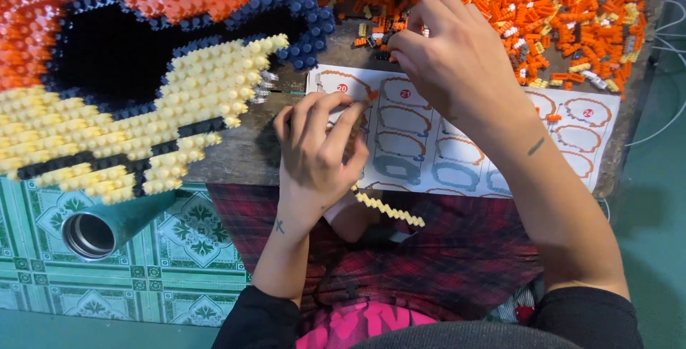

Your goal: The person assembles small plastic craft pieces by hand, following a printed pattern. They pick up yellow and orange pieces, connect them into a chain, and place the chain onto the pattern sheet.

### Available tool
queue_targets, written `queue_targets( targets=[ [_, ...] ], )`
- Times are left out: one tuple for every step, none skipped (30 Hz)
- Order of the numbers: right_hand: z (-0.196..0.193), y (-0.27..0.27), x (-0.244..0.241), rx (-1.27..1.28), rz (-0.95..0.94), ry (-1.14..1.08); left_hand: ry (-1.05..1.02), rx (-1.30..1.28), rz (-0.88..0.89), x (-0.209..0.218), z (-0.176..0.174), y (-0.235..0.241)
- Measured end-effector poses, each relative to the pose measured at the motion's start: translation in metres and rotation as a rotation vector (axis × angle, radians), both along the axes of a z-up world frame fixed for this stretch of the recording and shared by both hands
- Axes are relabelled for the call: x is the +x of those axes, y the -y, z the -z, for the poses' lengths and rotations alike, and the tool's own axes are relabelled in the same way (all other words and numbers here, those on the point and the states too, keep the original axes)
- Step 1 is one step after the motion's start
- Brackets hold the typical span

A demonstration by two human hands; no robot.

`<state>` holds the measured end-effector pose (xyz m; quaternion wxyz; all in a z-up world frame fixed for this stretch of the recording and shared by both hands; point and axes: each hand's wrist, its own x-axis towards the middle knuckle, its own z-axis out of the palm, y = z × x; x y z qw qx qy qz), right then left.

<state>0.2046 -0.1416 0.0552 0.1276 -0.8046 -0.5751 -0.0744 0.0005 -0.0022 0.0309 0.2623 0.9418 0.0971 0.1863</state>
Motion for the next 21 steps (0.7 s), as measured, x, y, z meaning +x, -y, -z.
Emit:
queue_targets(
  targets=[
    [0.0,0.0,0.0,0.0,0.001,-0.003,-0.003,0.0,0.001,0.0,0.0,0.0],
    [0.0,-0.001,0.001,-0.029,0.019,0.001,-0.012,0.005,0.003,0.0,0.0,0.0],
    [0.0,-0.002,0.002,-0.058,0.038,0.005,-0.022,0.011,0.005,0.0,-0.001,0.001],
    [0.0,-0.003,0.001,-0.058,0.039,0.006,-0.022,0.011,0.006,0.0,-0.002,0.001],
    [0.001,-0.005,0.0,-0.057,0.044,-0.001,-0.018,0.011,0.005,0.001,-0.003,0.001],
    [0.001,-0.007,-0.001,-0.057,0.049,-0.009,-0.015,0.01,0.004,0.001,-0.004,0.001],
    [0.0,-0.008,-0.001,-0.058,0.049,-0.01,-0.016,0.009,0.005,0.001,-0.004,0.001],
    [-0.001,-0.009,-0.002,-0.048,0.023,-0.001,-0.024,0.007,0.003,0.001,-0.004,0.001],
    [-0.002,-0.01,-0.003,-0.038,-0.004,0.009,-0.031,0.005,0.001,0.001,-0.004,0.001],
    [0.0,-0.009,-0.002,-0.039,-0.002,0.008,-0.031,0.005,0.003,0.001,-0.004,0.001],
    [0.001,-0.007,-0.002,-0.009,-0.007,-0.001,-0.029,0.006,0.008,0.001,-0.004,0.001],
    [0.003,-0.006,-0.002,0.02,-0.014,-0.012,-0.028,0.007,0.011,0.0,-0.004,0.0],
    [-0.008,-0.001,-0.006,0.02,-0.014,-0.014,-0.029,0.007,0.011,0.0,-0.004,0.0],
    [-0.018,0.002,-0.009,0.071,-0.044,-0.157,-0.03,-0.006,0.012,0.0,-0.003,0.0],
    [-0.029,0.006,-0.012,0.123,-0.075,-0.3,-0.032,-0.019,0.014,0.0,-0.003,0.0],
    [-0.031,0.012,-0.016,0.121,-0.079,-0.301,-0.033,-0.019,0.01,-0.001,-0.001,0.0],
    [-0.033,0.019,-0.02,0.108,-0.06,-0.326,-0.022,-0.035,0.017,-0.001,0.0,-0.001],
    [-0.035,0.026,-0.024,0.095,-0.042,-0.35,-0.009,-0.05,0.025,-0.001,0.002,-0.001],
    [-0.032,0.032,-0.026,0.094,-0.046,-0.35,-0.009,-0.05,0.021,-0.001,0.001,-0.002],
    [-0.03,0.039,-0.029,0.059,-0.061,-0.373,-0.008,-0.053,0.024,-0.001,0.001,-0.002],
    [-0.027,0.047,-0.031,0.023,-0.077,-0.396,-0.006,-0.056,0.028,-0.001,0.001,-0.002]
  ],
)
